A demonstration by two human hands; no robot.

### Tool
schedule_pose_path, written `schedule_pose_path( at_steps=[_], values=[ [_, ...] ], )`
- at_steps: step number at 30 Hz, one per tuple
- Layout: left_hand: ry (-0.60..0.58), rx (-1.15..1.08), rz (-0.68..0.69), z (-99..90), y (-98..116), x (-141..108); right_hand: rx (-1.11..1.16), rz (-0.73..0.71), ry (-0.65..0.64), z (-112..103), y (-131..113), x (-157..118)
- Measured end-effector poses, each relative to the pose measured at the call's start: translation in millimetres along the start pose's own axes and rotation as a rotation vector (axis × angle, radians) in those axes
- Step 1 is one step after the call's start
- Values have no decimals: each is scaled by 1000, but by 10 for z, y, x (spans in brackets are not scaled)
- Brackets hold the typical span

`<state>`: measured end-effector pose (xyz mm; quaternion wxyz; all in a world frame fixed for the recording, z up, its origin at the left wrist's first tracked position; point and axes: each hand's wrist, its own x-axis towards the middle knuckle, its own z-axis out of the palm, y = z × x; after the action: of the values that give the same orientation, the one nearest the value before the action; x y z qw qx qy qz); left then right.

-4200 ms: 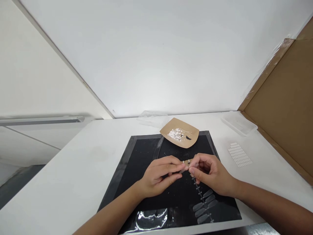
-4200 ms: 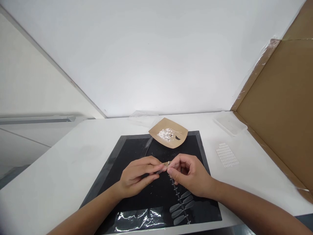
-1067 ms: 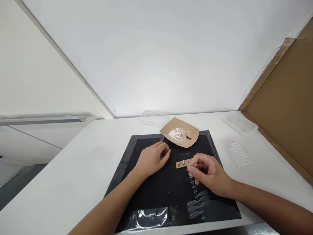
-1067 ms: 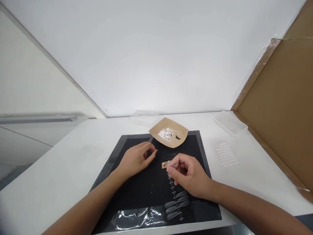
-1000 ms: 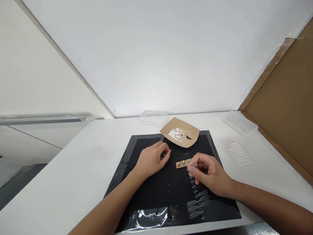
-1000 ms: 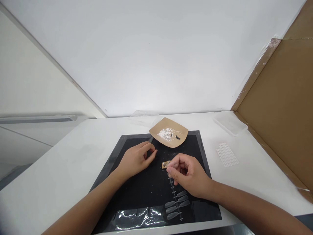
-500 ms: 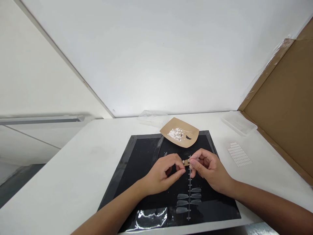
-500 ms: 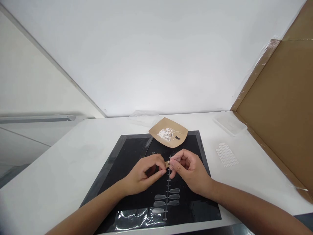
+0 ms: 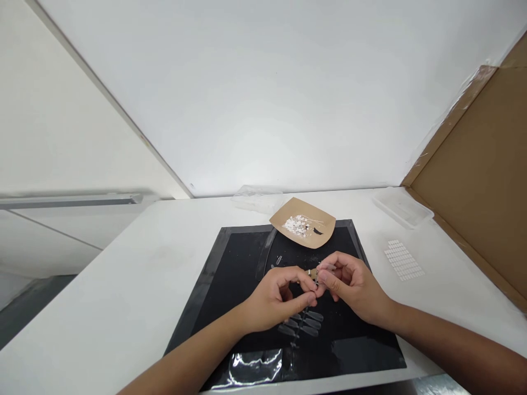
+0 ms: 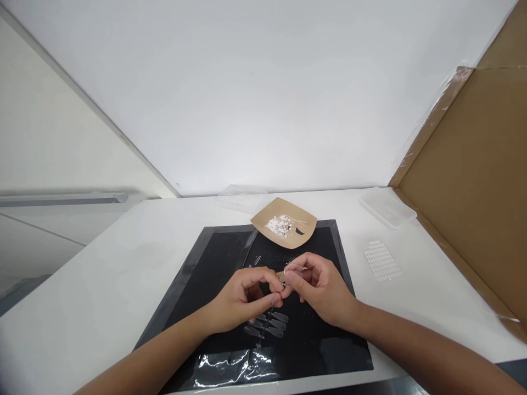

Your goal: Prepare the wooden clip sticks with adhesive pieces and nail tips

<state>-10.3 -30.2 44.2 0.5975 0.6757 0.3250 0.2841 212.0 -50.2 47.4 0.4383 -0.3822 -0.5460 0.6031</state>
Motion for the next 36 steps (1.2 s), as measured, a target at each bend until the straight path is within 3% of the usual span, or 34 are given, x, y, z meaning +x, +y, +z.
schedule_pose_path(
  at_steps=[4, 9, 18, 27, 30, 36],
  values=[
    [8, -104, -112, -26, 18, 6, 29, -5, -7, -24, 18, -11],
    [35, -214, -134, -41, 25, 32, 97, -12, -72, -42, 20, -15],
    [66, -354, -215, -14, 29, 35, -7, 53, -90, -56, -3, -8],
    [-57, -500, -265, -34, 60, 18, -54, -39, -98, -47, 50, -35],
    [-93, -518, -278, -37, 46, 6, -192, -115, -85, -58, 63, -44],
    [-134, -506, -320, -6, 33, -7, -540, -426, 20, -111, 83, -18]
  ],
)
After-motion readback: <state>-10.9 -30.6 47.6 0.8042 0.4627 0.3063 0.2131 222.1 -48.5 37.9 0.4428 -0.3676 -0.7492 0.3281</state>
